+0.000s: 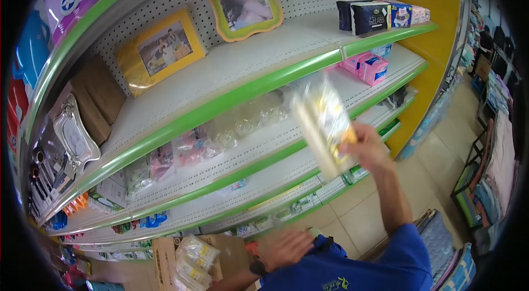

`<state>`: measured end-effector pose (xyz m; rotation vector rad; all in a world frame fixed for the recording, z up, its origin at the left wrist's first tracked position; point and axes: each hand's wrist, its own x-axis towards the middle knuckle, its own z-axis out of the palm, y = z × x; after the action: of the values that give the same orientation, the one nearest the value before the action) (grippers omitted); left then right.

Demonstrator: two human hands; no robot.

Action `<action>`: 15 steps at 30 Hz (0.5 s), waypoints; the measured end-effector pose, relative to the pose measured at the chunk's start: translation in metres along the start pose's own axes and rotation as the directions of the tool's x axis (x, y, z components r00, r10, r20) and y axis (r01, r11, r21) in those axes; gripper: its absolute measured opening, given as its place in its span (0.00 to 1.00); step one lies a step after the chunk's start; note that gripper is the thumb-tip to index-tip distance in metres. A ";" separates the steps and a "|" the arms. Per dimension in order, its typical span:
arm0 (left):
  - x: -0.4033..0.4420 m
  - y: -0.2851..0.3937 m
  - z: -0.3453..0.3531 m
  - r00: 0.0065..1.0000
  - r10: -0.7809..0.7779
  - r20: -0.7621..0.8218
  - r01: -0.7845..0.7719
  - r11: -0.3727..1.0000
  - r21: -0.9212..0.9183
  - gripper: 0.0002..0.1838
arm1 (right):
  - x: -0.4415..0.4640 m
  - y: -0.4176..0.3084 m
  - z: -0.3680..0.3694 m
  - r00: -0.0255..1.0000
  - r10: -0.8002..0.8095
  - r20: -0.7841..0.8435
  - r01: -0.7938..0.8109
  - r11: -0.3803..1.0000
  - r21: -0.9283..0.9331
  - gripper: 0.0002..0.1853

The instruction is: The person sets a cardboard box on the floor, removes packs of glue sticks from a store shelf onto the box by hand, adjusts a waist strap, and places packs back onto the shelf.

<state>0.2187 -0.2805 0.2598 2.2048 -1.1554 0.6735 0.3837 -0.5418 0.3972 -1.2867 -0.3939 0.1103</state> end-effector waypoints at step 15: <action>-0.006 -0.025 0.076 0.885 -0.094 0.456 0.150 0.985 -0.086 0.25 | 0.251 -0.132 -0.047 0.985 -0.161 -0.066 0.138 0.954 -0.267 0.32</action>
<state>0.2499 -0.3157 0.1952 2.3732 -1.2205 0.0264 0.6149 -0.5482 0.5678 -1.5107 -0.4400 -0.1306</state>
